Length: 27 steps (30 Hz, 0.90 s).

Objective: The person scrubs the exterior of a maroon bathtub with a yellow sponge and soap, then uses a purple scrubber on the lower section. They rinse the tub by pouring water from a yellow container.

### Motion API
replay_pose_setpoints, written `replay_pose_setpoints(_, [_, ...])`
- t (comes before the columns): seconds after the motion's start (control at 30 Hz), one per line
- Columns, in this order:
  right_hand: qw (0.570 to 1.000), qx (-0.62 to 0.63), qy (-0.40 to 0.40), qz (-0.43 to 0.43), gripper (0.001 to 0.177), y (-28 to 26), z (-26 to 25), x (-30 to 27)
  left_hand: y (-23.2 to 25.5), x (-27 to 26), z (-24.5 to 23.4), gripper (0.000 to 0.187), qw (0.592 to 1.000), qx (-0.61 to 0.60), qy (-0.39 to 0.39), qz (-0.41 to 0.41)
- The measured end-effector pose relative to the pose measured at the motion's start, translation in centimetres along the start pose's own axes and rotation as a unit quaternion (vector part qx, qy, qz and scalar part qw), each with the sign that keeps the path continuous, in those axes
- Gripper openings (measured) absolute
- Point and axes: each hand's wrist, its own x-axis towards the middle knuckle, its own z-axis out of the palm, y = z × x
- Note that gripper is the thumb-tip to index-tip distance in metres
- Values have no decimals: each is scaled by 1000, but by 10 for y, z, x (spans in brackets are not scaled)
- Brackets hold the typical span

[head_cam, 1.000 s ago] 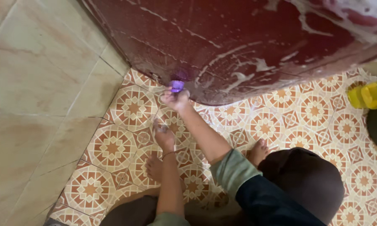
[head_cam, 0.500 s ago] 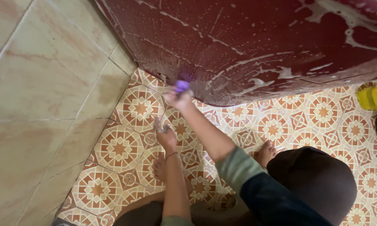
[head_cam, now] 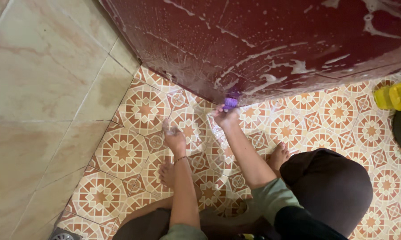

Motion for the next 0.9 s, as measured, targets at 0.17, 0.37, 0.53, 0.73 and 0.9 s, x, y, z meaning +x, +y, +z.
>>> replay_pose_setpoints(0.17, [918, -30, -356, 170, 46, 67, 75, 7, 2, 0, 8, 57, 986, 60, 29, 150])
replay_pose_setpoints(0.37, [980, 7, -109, 165, 50, 85, 105, 21, 14, -9, 22, 52, 987, 97, 20, 126])
replay_pose_setpoints(0.53, [997, 13, -18, 76, 53, -16, -3, 8, 12, -19, 38, 51, 987, 72, -8, 144])
replay_pose_setpoints(0.73, [993, -40, -4, -115, 56, -96, -40, -9, -3, -20, 53, 46, 944, 204, -11, 259])
replay_pose_setpoints(0.9, [995, 11, 16, 95, 56, -54, -26, -2, 0, -25, 78, 49, 978, 115, -50, 169])
